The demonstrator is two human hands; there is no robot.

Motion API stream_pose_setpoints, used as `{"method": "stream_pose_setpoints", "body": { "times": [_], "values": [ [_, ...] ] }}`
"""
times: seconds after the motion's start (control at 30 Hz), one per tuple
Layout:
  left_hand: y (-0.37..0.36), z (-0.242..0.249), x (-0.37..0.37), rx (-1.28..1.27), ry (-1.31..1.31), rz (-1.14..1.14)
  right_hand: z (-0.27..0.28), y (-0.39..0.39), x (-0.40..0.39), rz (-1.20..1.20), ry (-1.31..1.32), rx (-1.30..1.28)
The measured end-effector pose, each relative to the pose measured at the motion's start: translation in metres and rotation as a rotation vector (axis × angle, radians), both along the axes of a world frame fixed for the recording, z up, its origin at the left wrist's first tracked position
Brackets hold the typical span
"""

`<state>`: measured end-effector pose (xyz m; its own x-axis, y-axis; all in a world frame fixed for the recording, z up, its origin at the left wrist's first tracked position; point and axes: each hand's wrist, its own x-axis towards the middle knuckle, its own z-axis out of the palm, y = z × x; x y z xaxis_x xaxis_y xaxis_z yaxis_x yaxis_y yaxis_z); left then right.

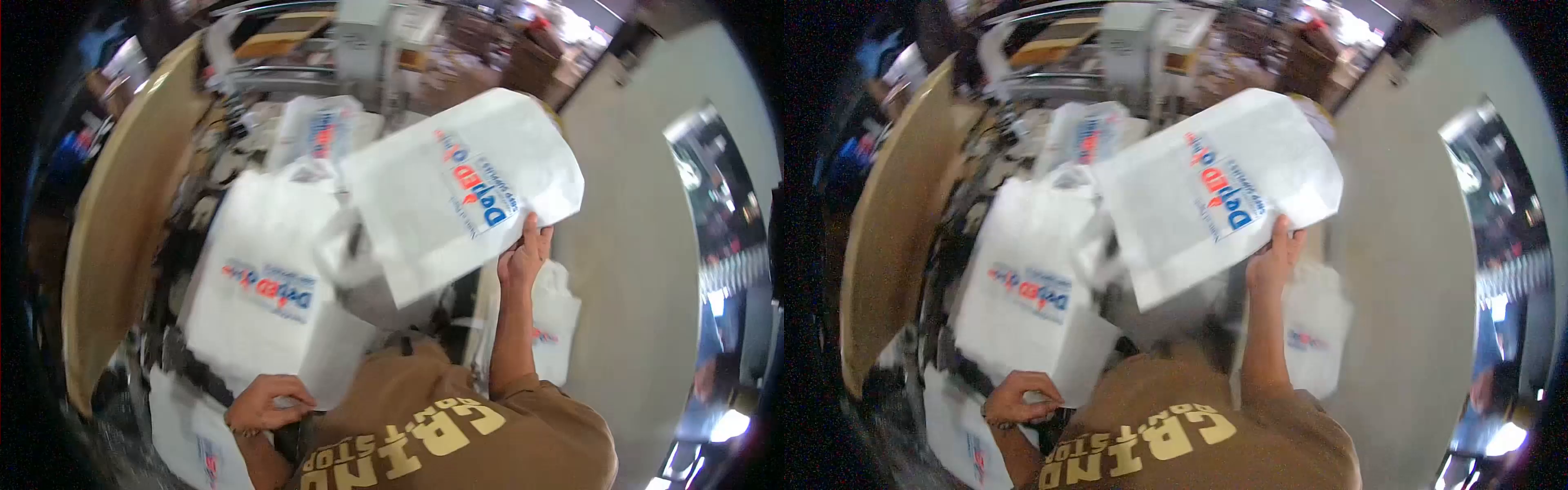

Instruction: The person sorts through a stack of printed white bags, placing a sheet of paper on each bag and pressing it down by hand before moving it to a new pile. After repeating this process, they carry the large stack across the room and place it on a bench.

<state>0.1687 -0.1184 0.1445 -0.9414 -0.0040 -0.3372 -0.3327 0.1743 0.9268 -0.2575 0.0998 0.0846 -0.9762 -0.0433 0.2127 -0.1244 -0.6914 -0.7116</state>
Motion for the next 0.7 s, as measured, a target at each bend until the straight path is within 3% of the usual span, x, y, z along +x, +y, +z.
{"method": "stream_pose_setpoints", "body": {
  "times": [0.07,0.13,0.23,0.33,0.4,0.5,0.6,0.7],
  "values": [
    [0.001,-0.001,-0.014,-0.001,-0.011,-0.035,-0.016,0.069,-0.011,-0.177,-0.032,0.012],
    [0.005,0.005,-0.029,-0.062,-0.058,-0.011,-0.057,0.143,-0.015,-0.288,-0.402,0.12],
    [0.007,-0.013,-0.038,-0.028,-0.045,-0.038,-0.189,0.25,-0.006,-0.391,-0.515,0.452],
    [0.022,-0.008,-0.063,-0.07,-0.007,-0.101,-0.379,0.346,0.01,-0.577,-0.482,0.96],
    [0.035,-0.006,-0.078,-0.101,-0.038,-0.12,-0.39,0.346,0.034,-0.431,-0.57,1.324],
    [0.053,-0.011,-0.094,-0.142,-0.074,-0.149,-0.542,0.388,0.05,-0.461,-0.199,1.853],
    [0.073,-0.015,-0.102,-0.158,-0.09,-0.139,-0.395,0.326,0.069,-0.1,-0.557,2.045],
    [0.094,-0.024,-0.097,-0.186,-0.127,-0.054,-0.384,0.325,0.062,0.169,-0.535,2.042]
  ]
}}
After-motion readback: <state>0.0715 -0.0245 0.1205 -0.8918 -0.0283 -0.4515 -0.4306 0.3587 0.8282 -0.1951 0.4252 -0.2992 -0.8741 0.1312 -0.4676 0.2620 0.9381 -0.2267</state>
